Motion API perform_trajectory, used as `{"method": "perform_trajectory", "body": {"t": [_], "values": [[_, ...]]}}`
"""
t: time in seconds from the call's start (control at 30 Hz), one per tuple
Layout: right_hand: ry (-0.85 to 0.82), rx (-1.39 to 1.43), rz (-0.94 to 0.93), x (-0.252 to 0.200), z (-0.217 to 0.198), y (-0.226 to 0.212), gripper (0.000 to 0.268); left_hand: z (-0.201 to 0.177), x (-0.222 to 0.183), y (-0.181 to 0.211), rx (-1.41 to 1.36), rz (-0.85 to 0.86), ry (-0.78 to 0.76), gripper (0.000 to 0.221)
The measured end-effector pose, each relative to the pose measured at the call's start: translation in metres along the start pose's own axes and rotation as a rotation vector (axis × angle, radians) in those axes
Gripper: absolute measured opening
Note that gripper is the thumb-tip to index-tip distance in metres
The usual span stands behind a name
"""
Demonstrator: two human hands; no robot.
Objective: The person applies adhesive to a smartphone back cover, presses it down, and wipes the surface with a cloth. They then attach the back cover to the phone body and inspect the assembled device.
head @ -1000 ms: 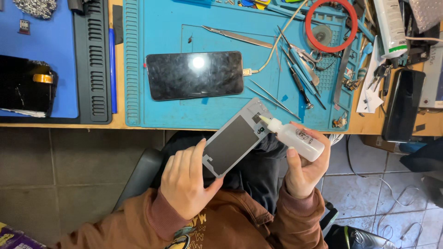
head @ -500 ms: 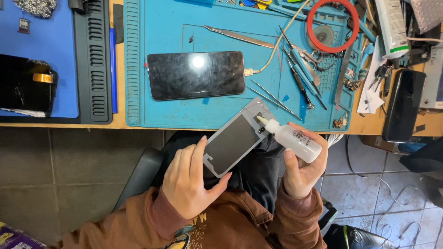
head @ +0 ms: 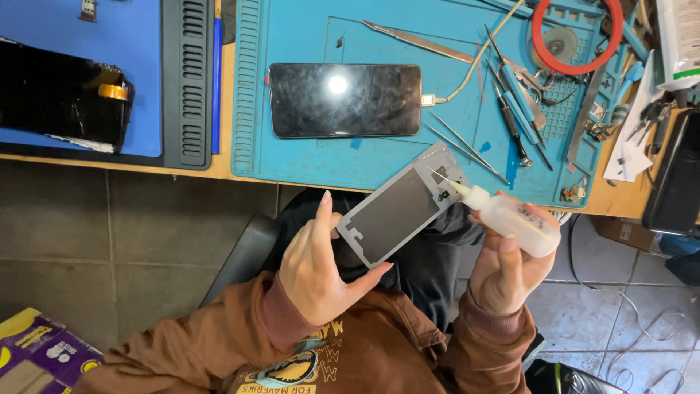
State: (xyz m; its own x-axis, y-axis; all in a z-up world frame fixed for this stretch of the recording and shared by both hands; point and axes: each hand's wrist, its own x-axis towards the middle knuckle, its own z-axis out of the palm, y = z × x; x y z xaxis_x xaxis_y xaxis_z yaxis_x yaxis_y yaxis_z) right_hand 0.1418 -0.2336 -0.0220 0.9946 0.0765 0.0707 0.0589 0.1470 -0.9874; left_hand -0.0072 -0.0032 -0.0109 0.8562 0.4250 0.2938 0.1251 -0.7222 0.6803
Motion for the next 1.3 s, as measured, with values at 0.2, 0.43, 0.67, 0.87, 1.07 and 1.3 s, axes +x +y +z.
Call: {"method": "perform_trajectory", "body": {"t": [0.2,0.43,0.67,0.87,1.07,1.3], "values": [[-0.226,0.219,0.111,-0.033,-0.002,0.002,0.056,0.006,-0.002,0.0,0.0,0.014,0.106,0.12],[-0.342,-0.219,-0.023,-0.051,0.029,-0.011,0.052,0.005,-0.002,0.0,0.003,0.019,0.106,0.117],[-0.378,-0.217,-0.021,-0.047,0.027,-0.012,0.051,0.007,-0.003,-0.001,0.013,0.009,0.084,0.118],[-0.401,-0.211,-0.019,-0.046,0.026,-0.011,0.05,0.006,-0.001,-0.001,0.013,0.011,0.084,0.116],[-0.403,-0.207,-0.022,-0.047,0.024,-0.01,0.05,0.004,-0.001,0.0,0.004,0.013,0.078,0.116],[-0.375,-0.202,-0.005,-0.05,0.016,-0.01,0.051,0.004,0.0,0.001,0.026,0.019,0.074,0.116]]}}
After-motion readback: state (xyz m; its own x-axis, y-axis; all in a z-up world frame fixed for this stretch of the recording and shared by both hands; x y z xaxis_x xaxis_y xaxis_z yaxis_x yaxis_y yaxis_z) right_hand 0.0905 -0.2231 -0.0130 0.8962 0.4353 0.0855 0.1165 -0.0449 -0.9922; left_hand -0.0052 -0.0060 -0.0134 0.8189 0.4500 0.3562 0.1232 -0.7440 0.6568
